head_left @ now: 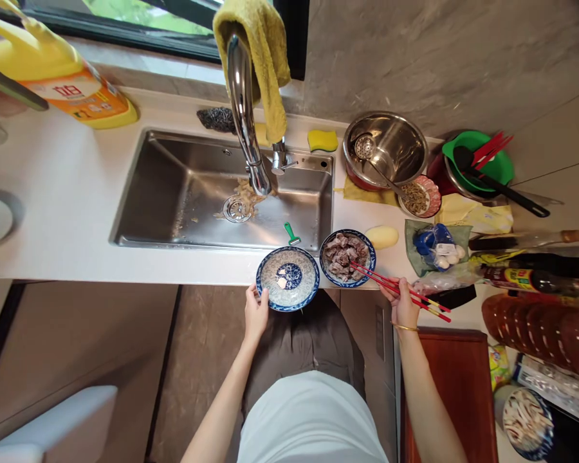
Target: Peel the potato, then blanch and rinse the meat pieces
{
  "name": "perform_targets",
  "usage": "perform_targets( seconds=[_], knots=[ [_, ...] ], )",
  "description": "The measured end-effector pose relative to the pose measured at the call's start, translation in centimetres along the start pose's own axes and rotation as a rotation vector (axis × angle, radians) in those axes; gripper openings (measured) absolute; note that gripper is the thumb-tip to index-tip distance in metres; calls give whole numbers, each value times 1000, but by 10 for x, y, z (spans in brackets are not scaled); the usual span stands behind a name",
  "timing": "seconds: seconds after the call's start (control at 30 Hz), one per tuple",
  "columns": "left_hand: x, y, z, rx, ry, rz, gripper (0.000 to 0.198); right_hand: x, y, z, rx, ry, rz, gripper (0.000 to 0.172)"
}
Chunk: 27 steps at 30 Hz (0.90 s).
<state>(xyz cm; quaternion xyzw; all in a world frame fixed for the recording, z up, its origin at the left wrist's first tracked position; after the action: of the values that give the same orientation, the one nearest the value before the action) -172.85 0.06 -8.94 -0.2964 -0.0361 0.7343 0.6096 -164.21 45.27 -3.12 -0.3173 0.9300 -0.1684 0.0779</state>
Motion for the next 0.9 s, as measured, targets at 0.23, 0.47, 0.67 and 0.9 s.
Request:
perform_targets(
  seconds=[0.23,0.47,0.67,0.9],
  knots=[
    [-19,-16,110,567,185,133,43,9,-54,-39,-292,-197,52,27],
    [59,-64,163,1128,253,-550,36,31,-170,-12,-263,-31,260,24],
    [95,-132,136,1348,265,-1074,34,16,-257,65,-94,403,631,32],
    [108,-248,82,1380,248,-1574,27,-60,-376,145,-84,784,1085,28]
  ],
)
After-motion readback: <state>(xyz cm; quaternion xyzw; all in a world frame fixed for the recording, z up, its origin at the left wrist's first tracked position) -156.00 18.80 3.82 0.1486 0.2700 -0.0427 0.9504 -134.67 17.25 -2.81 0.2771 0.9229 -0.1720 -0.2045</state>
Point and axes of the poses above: each hand's wrist, its own y-axis towards the middle knuckle, its own x-axis out of the palm, z = x × y, the point moved 10 cm from there along y, towards the middle knuckle, and after that the axes turned 6 degrees about -y, right-handed, at the moved point
